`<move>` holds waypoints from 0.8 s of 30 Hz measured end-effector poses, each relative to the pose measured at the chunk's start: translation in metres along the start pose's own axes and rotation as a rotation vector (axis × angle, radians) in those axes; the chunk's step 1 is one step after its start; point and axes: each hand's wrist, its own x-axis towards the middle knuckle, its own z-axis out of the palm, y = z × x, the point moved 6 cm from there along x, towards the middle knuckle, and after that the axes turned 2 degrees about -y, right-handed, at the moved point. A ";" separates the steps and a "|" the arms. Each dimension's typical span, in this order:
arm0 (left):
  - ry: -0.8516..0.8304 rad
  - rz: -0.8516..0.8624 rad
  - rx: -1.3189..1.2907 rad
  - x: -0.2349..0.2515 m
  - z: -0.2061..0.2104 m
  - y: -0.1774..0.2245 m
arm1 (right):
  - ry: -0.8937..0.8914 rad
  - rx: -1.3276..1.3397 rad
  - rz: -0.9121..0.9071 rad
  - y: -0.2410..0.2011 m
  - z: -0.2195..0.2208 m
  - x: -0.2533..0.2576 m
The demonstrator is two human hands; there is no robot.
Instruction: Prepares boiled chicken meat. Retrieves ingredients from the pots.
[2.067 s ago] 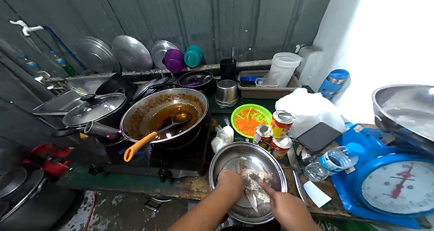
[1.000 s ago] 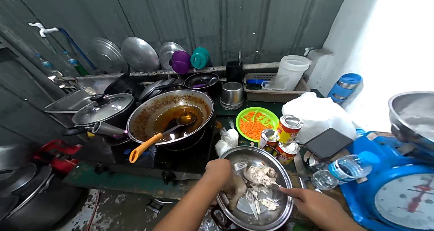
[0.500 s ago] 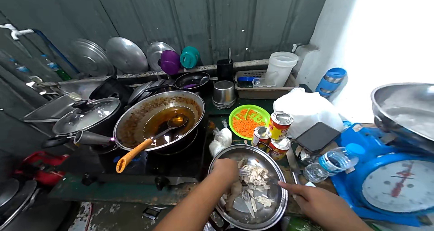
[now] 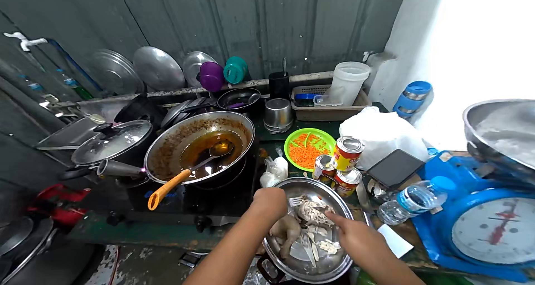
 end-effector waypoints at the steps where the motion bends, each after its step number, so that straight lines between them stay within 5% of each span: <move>1: 0.021 -0.002 -0.005 0.000 -0.005 0.003 | -0.001 -0.006 0.009 -0.005 0.003 0.005; 7: -0.049 0.066 0.051 0.010 0.005 0.033 | -0.075 -0.163 -0.019 -0.027 0.032 -0.002; 14: -0.097 0.106 0.092 0.021 0.030 0.049 | -0.167 -0.251 -0.050 0.006 0.052 -0.017; 24: -0.098 0.052 0.077 0.047 0.023 0.044 | 0.026 -0.103 -0.024 -0.006 0.025 -0.002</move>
